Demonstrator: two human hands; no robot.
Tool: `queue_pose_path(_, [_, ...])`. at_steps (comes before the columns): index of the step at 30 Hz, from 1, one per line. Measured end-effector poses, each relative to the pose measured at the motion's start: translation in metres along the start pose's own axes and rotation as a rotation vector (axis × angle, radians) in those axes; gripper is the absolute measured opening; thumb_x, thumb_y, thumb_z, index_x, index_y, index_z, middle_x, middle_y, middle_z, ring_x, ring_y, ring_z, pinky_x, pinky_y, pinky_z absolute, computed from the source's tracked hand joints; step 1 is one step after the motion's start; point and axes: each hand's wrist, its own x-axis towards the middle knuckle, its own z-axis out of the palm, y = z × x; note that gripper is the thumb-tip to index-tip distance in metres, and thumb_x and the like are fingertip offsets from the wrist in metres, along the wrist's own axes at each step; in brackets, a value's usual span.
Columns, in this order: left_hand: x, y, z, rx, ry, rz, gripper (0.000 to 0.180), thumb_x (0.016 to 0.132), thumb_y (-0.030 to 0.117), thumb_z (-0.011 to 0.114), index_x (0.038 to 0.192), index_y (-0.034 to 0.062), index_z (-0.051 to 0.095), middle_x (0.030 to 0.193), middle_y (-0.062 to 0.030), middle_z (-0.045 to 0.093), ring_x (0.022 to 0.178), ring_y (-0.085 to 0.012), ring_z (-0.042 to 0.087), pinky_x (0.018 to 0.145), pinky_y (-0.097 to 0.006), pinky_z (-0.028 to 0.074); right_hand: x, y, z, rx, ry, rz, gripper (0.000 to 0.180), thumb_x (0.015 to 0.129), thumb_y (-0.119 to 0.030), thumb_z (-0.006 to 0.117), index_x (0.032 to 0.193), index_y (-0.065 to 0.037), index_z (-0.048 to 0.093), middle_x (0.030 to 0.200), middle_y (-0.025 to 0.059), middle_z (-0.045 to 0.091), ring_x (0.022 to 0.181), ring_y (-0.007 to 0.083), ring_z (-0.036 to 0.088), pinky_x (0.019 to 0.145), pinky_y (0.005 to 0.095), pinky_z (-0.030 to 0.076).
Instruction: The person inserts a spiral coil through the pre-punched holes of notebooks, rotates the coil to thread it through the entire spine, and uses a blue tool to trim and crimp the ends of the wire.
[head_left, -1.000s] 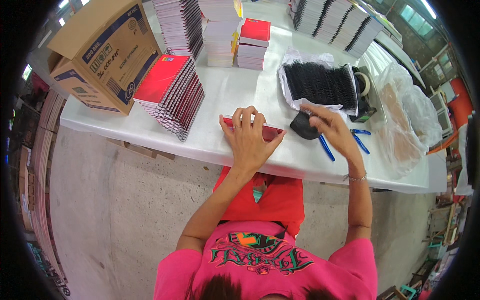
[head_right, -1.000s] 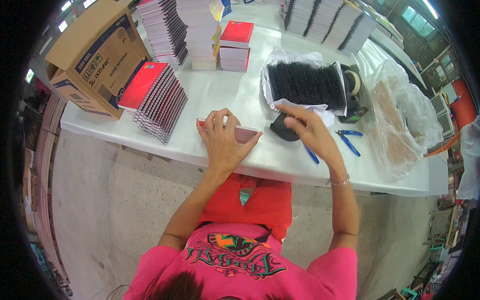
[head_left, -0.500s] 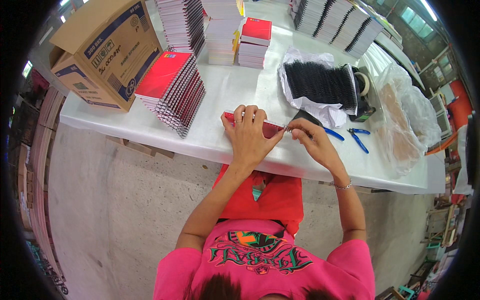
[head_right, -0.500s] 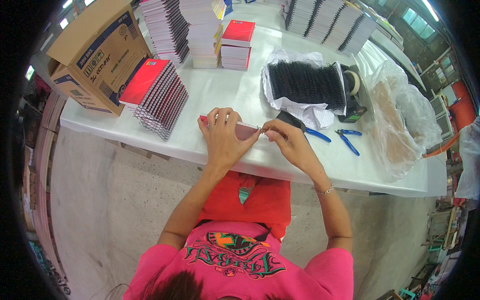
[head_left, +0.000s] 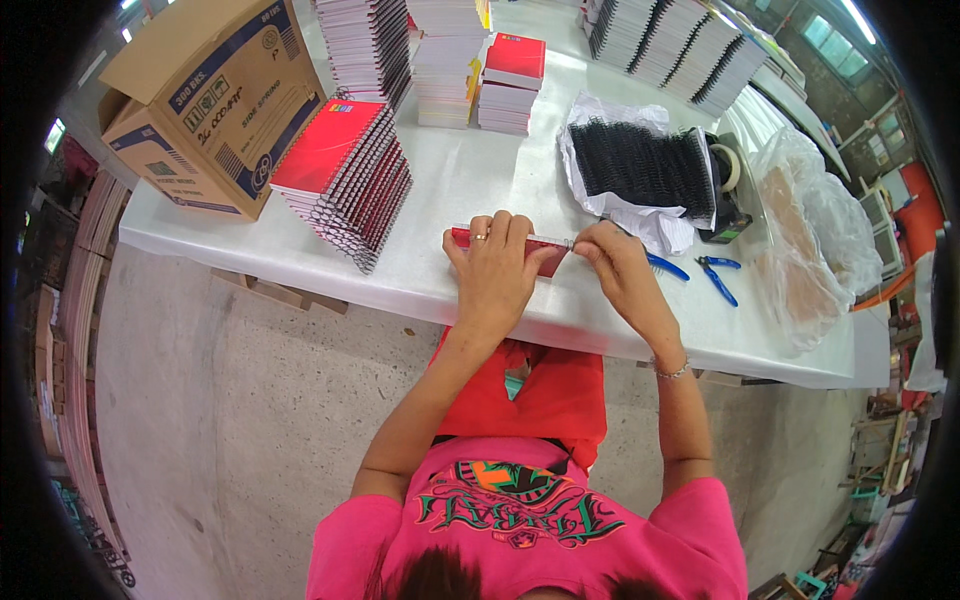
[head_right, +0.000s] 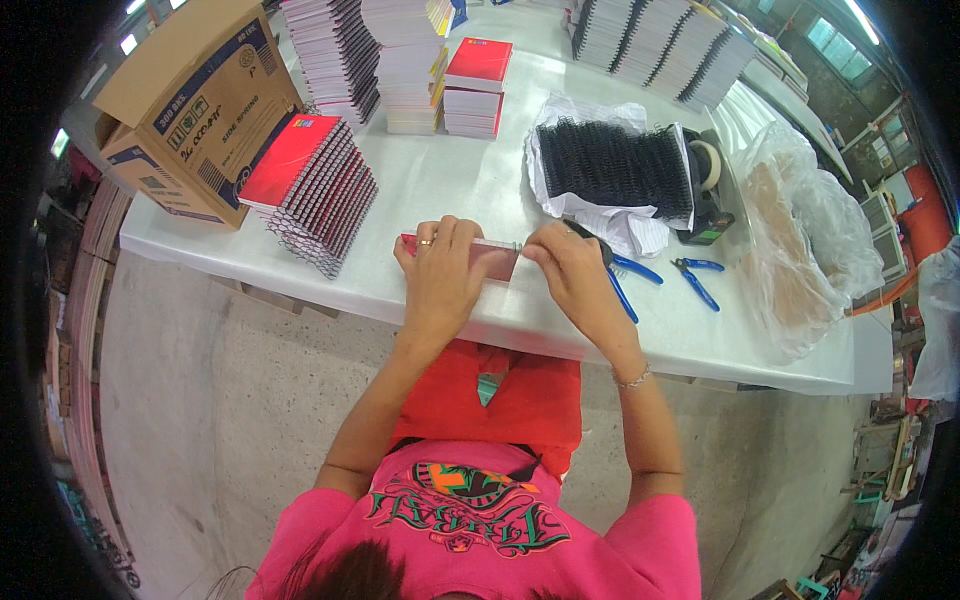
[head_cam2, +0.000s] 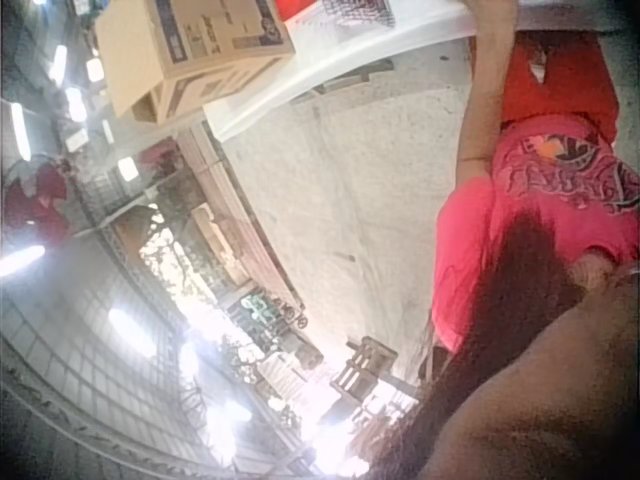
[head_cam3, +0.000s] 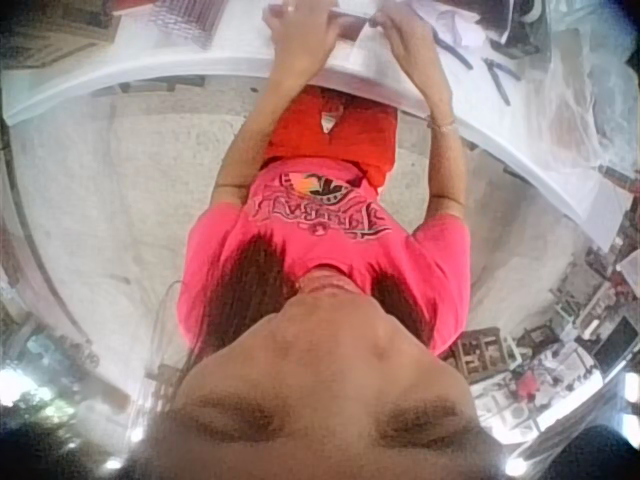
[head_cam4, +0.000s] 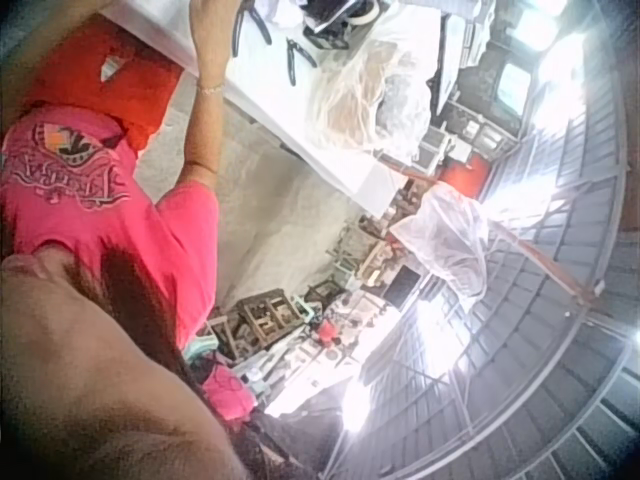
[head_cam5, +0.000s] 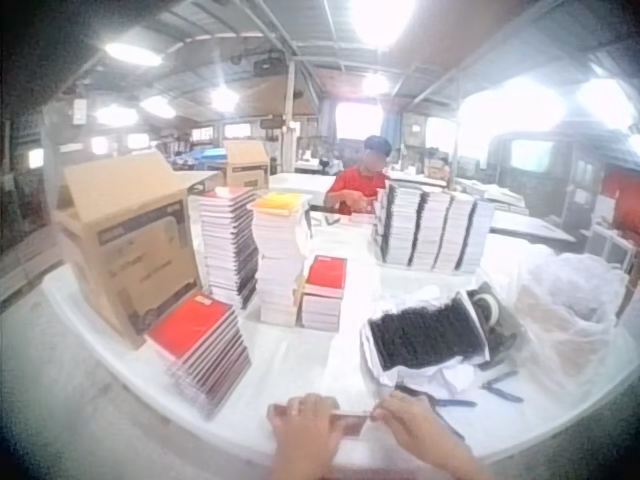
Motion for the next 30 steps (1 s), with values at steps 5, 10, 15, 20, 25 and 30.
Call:
queue_pose_path(5, [-0.001, -0.016, 0.000, -0.431, 0.206, -0.075, 0.041, 0.084, 0.018, 0.072, 0.120, 0.0103, 0.055, 0.124, -0.0138, 0.044, 0.119, -0.0332, 0.043, 0.101, -0.050, 0.035, 0.004, -0.011, 0.008, -0.068, 0.109, 0.066, 0.012, 0.094, -0.017, 0.060, 0.096, -0.005, 0.059, 0.087, 0.0102, 0.054, 0.085, 0.0288, 0.053, 0.078, 0.0389, 0.036])
queue_pose_path(10, [-0.007, -0.022, 0.004, -0.524, 0.252, -0.139, 0.052, 0.080, 0.015, 0.077, 0.124, 0.0075, 0.050, 0.123, -0.0161, 0.042, 0.119, -0.0341, 0.043, 0.099, -0.043, 0.039, 0.009, -0.021, 0.012, -0.175, 0.197, 0.005, 0.015, 0.094, -0.018, 0.059, 0.091, -0.003, 0.060, 0.086, 0.0106, 0.054, 0.087, 0.0287, 0.053, 0.079, 0.0383, 0.035])
queue_pose_path(15, [-0.011, -0.030, 0.006, -0.647, 0.118, -0.173, 0.049, 0.080, 0.015, 0.078, 0.117, 0.0048, 0.048, 0.113, -0.0132, 0.044, 0.109, -0.0284, 0.048, 0.094, -0.038, 0.041, 0.003, 0.000, 0.009, -0.070, 0.162, 0.048, 0.019, 0.093, -0.021, 0.062, 0.099, -0.002, 0.063, 0.100, 0.0136, 0.058, 0.087, 0.0336, 0.057, 0.077, 0.0410, 0.043])
queue_pose_path(20, [-0.008, -0.052, -0.010, -0.717, 0.011, -0.148, 0.049, 0.078, 0.014, 0.079, 0.112, 0.0035, 0.045, 0.107, -0.0113, 0.043, 0.103, -0.0253, 0.047, 0.093, -0.035, 0.039, -0.020, 0.016, 0.003, -0.237, 0.207, 0.358, 0.032, 0.087, -0.028, 0.071, 0.100, 0.000, 0.063, 0.112, 0.0198, 0.055, 0.093, 0.0378, 0.061, 0.076, 0.0421, 0.049])
queue_pose_path(25, [-0.007, -0.068, -0.016, -0.658, -0.028, -0.027, 0.061, 0.073, 0.021, 0.084, 0.114, 0.0031, 0.043, 0.107, -0.0111, 0.041, 0.103, -0.0271, 0.047, 0.092, -0.037, 0.041, -0.024, 0.017, 0.000, -0.198, 0.095, 0.355, 0.037, 0.081, -0.029, 0.078, 0.091, 0.000, 0.056, 0.118, 0.0193, 0.052, 0.100, 0.0365, 0.060, 0.083, 0.0400, 0.051])
queue_pose_path(30, [-0.006, -0.071, -0.008, -0.736, -0.031, -0.027, 0.075, 0.065, 0.030, 0.090, 0.117, 0.0045, 0.042, 0.110, -0.0086, 0.041, 0.106, -0.0243, 0.046, 0.093, -0.035, 0.041, -0.020, 0.021, -0.006, 0.765, -0.013, 0.237, 0.039, 0.085, -0.033, 0.076, 0.091, -0.003, 0.052, 0.136, 0.0156, 0.049, 0.117, 0.0255, 0.056, 0.096, 0.0392, 0.048])
